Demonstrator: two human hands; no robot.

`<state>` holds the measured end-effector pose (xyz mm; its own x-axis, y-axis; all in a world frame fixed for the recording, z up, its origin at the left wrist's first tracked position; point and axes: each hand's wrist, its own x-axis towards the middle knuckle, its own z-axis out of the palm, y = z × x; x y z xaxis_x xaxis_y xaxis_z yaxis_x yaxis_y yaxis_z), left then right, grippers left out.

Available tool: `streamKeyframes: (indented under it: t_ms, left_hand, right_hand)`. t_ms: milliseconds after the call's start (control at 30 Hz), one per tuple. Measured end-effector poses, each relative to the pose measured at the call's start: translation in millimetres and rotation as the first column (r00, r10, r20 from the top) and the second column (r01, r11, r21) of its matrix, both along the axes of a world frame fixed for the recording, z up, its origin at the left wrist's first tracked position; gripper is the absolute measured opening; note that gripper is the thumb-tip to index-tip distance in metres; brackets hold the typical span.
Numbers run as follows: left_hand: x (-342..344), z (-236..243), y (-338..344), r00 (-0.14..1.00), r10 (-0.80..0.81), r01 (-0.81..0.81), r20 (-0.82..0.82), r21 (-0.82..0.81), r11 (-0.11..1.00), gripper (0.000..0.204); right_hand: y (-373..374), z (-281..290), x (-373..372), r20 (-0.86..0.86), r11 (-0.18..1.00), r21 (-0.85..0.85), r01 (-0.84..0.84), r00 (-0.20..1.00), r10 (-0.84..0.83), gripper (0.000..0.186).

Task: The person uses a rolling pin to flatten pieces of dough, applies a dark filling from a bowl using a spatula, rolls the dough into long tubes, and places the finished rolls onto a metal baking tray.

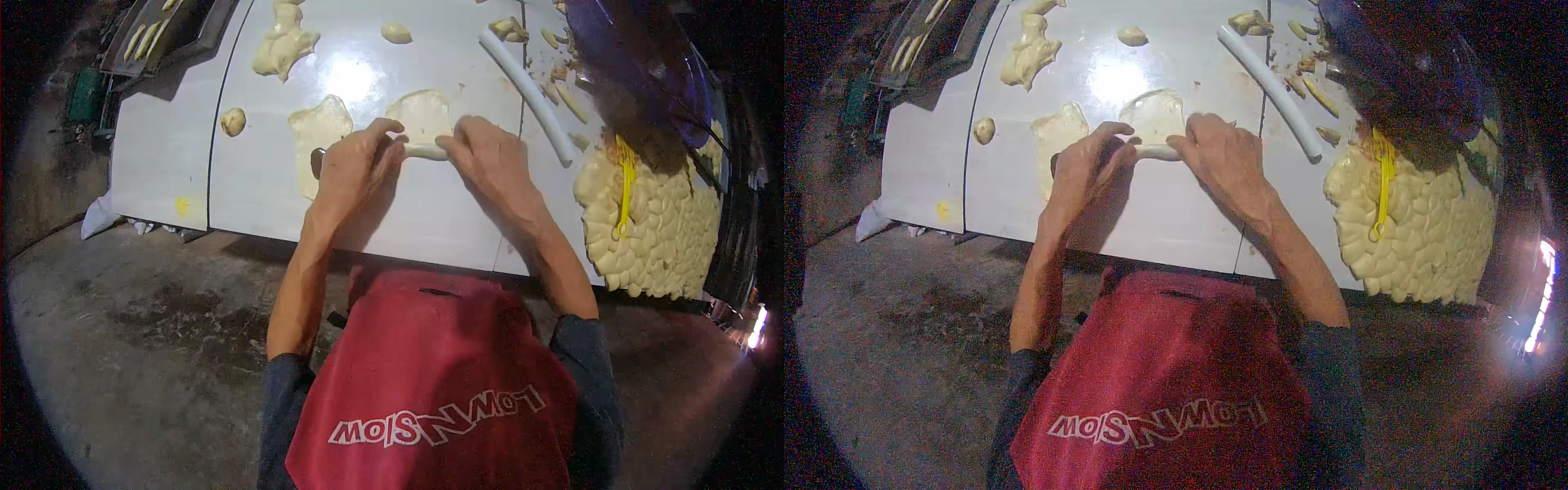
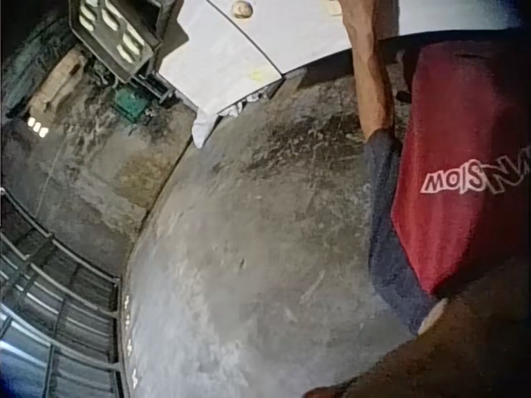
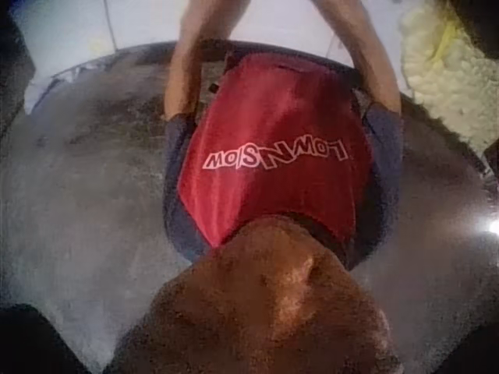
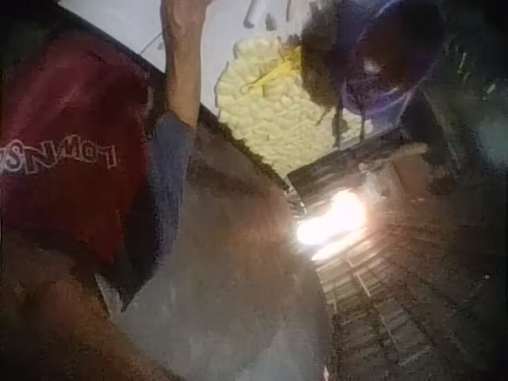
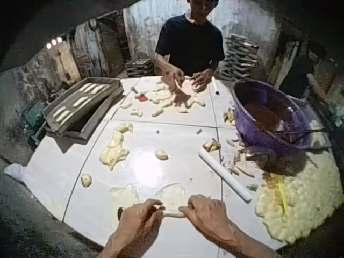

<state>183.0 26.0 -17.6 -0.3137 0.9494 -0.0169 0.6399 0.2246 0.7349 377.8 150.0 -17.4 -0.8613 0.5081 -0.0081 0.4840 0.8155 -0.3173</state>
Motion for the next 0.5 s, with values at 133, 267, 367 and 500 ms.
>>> streamKeyframes:
  t_ms: [133,267,367,500]
  left_hand:
    - [-6,-1,-3,0.993,-0.112,0.114,-0.037,0.061,0.992,0.025]
    - [-11,3,-11,0.966,-0.203,0.223,-0.159,0.121,0.967,0.033]
    - [-9,-8,-3,0.955,-0.191,0.236,-0.228,0.186,0.954,0.023]
    - [-15,-5,2,0.971,-0.169,0.198,-0.169,0.169,0.965,0.016]
  right_hand:
    - [-1,0,6,-0.178,0.958,-0.148,0.244,0.947,-0.268,0.023]
    - [-11,8,24,-0.218,0.970,-0.226,0.091,0.966,-0.141,0.030]
    - [-12,-8,26,-0.246,0.984,-0.142,0.109,0.959,-0.141,0.021]
    - [0,-13,12,-0.184,0.981,-0.115,0.155,0.967,-0.175,0.020]
